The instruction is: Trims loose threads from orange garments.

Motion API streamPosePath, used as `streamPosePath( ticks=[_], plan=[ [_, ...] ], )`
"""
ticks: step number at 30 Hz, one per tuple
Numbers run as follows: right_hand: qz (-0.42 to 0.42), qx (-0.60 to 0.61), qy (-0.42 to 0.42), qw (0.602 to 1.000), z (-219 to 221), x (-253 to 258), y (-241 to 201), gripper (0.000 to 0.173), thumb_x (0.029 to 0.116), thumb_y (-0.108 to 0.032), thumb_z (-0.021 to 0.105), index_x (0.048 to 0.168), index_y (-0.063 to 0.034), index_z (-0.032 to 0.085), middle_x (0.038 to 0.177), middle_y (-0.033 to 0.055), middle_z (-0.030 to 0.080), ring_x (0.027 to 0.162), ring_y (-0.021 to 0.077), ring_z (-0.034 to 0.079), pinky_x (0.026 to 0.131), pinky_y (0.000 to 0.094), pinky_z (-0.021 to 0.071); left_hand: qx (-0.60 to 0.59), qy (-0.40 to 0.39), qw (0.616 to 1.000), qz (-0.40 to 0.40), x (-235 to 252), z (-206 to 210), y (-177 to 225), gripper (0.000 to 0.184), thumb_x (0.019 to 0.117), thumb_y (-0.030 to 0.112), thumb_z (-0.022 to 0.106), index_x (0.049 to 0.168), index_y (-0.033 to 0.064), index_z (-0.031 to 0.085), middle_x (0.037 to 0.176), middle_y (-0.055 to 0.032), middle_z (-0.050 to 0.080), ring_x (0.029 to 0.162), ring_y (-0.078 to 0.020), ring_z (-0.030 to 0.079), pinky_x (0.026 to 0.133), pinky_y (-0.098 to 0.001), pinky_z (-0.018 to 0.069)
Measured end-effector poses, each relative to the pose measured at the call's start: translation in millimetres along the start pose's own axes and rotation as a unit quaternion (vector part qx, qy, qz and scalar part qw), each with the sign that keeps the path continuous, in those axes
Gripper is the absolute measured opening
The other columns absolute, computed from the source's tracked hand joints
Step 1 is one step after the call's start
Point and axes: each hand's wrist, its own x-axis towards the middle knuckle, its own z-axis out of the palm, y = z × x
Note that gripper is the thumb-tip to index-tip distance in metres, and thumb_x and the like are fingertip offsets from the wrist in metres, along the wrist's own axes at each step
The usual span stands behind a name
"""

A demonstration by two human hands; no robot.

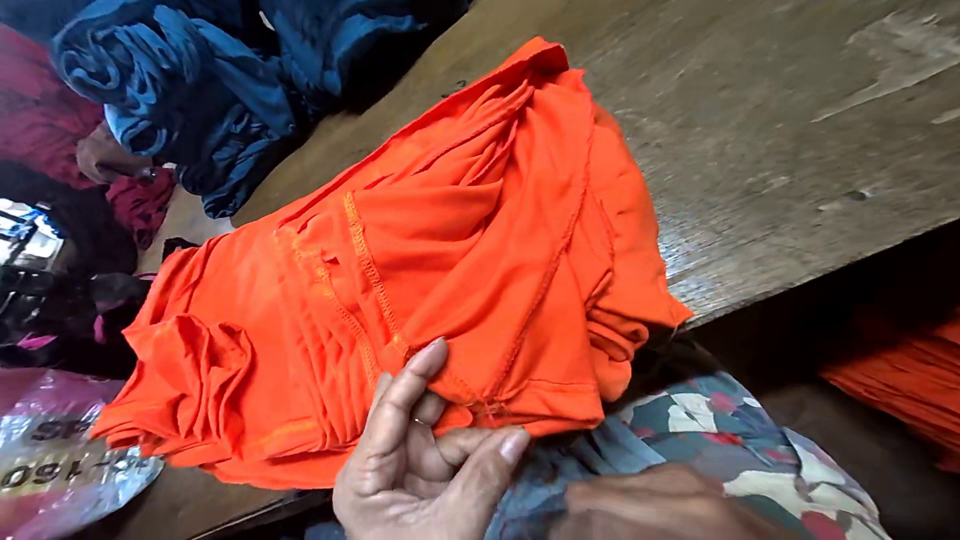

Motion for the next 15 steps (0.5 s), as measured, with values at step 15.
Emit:
streamPosePath(
  ticks=[15],
  plan=[
    [-0.047, -0.395, 0.223, 0.890, -3.8, 13.3, 17.0, 0.035, 0.1097, -0.032, 0.044, 0.123, -0.0082, 0.067, 0.077, 0.0079, 0.061, 0.066, 0.0218, 0.054, 0.055, 0.0342, 0.0399, -0.149, 0.015, 0.979, -0.140, -8.9, 1.5, 20.6, 0.079, 0.0702, -0.015, 0.083, 0.142, -0.0104, 0.050, 0.126, -0.0289, 0.065, 0.097, -0.0272, 0.075, 0.068, -0.0342, 0.0659]
  ],
)
